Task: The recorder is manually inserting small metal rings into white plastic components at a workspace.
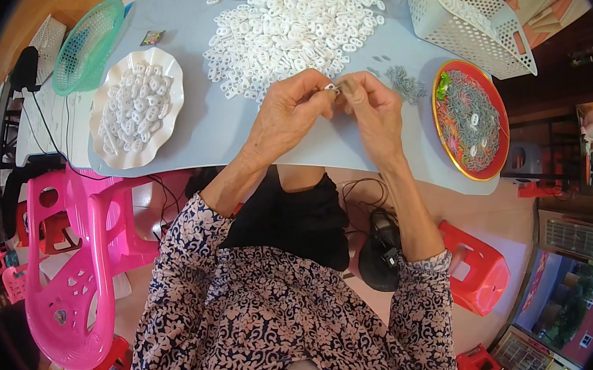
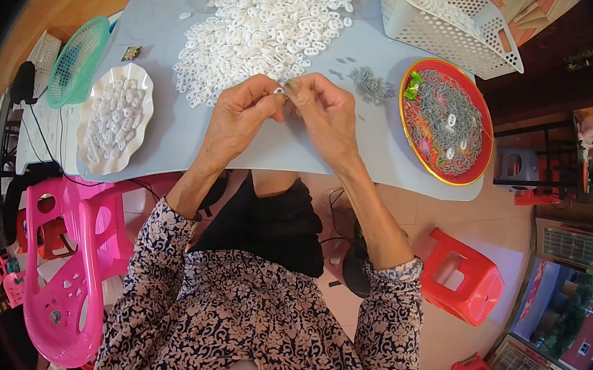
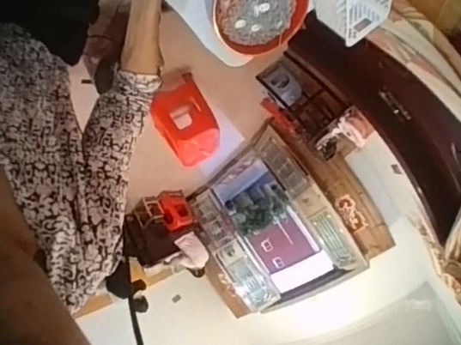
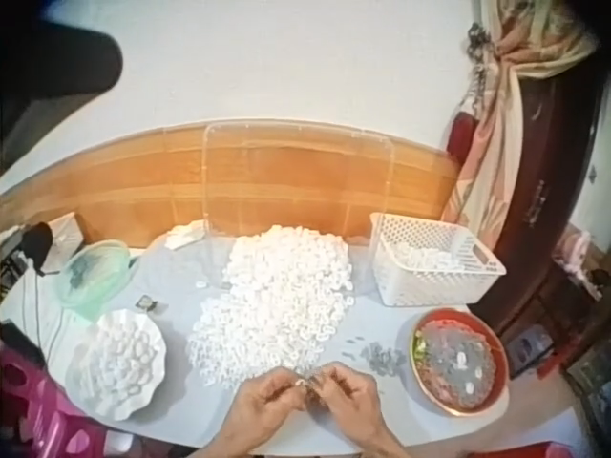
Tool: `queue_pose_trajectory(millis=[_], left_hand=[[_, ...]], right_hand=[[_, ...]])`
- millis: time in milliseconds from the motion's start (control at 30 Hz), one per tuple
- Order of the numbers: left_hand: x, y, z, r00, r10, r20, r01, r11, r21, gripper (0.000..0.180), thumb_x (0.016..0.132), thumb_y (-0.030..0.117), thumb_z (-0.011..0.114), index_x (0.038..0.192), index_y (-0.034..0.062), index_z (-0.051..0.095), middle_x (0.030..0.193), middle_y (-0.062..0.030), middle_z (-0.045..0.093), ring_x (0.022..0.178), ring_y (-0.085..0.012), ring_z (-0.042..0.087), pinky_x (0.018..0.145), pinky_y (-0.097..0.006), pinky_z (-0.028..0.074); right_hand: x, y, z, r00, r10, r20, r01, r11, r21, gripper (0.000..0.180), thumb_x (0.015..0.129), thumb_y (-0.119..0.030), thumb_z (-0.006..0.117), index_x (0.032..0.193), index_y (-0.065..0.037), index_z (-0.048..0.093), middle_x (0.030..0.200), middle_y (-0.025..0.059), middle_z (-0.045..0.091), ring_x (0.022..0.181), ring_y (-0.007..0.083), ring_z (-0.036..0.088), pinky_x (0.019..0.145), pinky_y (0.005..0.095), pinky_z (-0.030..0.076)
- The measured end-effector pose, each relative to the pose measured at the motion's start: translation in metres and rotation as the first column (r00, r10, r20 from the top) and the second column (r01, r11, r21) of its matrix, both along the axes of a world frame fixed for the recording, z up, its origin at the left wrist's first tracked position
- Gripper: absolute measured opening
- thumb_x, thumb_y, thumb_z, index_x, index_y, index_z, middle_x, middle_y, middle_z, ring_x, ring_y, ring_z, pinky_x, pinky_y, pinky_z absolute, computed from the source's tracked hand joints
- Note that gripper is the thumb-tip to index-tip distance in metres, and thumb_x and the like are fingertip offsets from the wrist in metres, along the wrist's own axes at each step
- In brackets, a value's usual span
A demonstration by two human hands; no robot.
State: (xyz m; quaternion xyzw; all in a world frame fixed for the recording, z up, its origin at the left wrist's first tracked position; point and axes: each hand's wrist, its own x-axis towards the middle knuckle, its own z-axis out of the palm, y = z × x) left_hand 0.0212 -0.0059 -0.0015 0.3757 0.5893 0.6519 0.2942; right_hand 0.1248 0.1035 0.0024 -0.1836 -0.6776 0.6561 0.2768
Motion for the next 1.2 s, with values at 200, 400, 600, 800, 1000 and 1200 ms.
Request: queue_pose_trajectory(millis=[200, 400, 600, 800, 1000, 1200], left_hand=[[0.0, -0.003, -0.003, 1.0, -0.026, 0.005, 0.026, 1.0, -0.009, 0.011, 0.086, 0.011, 0.056, 0.081, 0.0017, 0.059, 0.064, 0.0011, 0.056, 0.06, -0.0041, 0.045, 0.054, -0.021, 0.036], [-0.002, 0.0, 0.001, 1.0, -0.015, 0.017, 0.015, 0.999, -0.029, 0.013, 0.087, 0.013, 0.056, 0.083, 0.0012, 0.059, 0.066, 0.0006, 0.057, 0.062, -0.005, 0.047, 0.056, -0.023, 0.038], [-0.033, 0.011, 0.01, 0.73, 0.369, -0.575, -0.321, 0.928, 0.189, 0.012, 0.081, 0.007, 0.06, 0.091, 0.0008, 0.061, 0.074, -0.0073, 0.06, 0.076, -0.0208, 0.056, 0.069, -0.028, 0.045], [-0.05, 0.04, 0.007, 0.343, 0.128, -0.931, -0.224, 0.973, 0.052, 0.02, 0.071, 0.002, 0.062, 0.091, 0.003, 0.065, 0.108, -0.0159, 0.051, 0.108, -0.038, 0.039, 0.092, -0.047, 0.036], [-0.055, 0.045, 0.006, 0.313, 0.068, -0.947, -0.138, 0.99, 0.025, 0.023, 0.07, 0.002, 0.063, 0.093, 0.001, 0.062, 0.103, -0.0169, 0.052, 0.109, -0.0367, 0.039, 0.093, -0.043, 0.037], [-0.024, 0.023, 0.023, 1.0, -0.023, 0.002, 0.023, 0.999, -0.045, 0.017, 0.089, 0.011, 0.051, 0.097, -0.002, 0.059, 0.08, -0.0066, 0.066, 0.065, -0.0082, 0.053, 0.063, -0.023, 0.044]], right_hand=[[0.002, -0.003, -0.001, 1.0, 0.009, -0.001, -0.009, 0.998, 0.058, 0.014, 0.089, -0.014, 0.061, 0.084, -0.001, 0.06, 0.073, -0.0026, 0.06, 0.066, 0.0023, 0.049, 0.06, 0.018, 0.04], [0.0, 0.005, -0.005, 0.998, 0.037, -0.057, -0.038, 0.999, -0.02, 0.013, 0.089, -0.013, 0.06, 0.084, -0.001, 0.06, 0.075, -0.0009, 0.06, 0.065, 0.0034, 0.05, 0.059, 0.0187, 0.041], [0.002, 0.002, 0.001, 0.996, -0.037, -0.078, 0.011, 0.948, -0.317, 0.012, 0.088, -0.01, 0.059, 0.085, 0.001, 0.06, 0.075, 0.0027, 0.061, 0.063, 0.0059, 0.053, 0.058, 0.0209, 0.044], [0.002, 0.004, -0.003, 0.998, -0.043, -0.034, 0.038, 0.99, -0.138, 0.009, 0.085, -0.006, 0.058, 0.088, 0.002, 0.06, 0.072, 0.001, 0.059, 0.063, 0.0056, 0.052, 0.059, 0.0212, 0.045], [0.003, 0.004, -0.003, 0.998, -0.044, -0.043, 0.038, 0.99, -0.133, 0.01, 0.085, -0.007, 0.058, 0.089, 0.002, 0.06, 0.071, -0.0008, 0.057, 0.064, 0.0054, 0.052, 0.061, 0.021, 0.045], [0.002, 0.007, -0.005, 0.975, -0.112, -0.192, 0.062, 0.967, -0.248, 0.011, 0.09, -0.009, 0.055, 0.092, 0.0, 0.058, 0.083, 0.0022, 0.059, 0.065, 0.0066, 0.053, 0.061, 0.022, 0.046]])
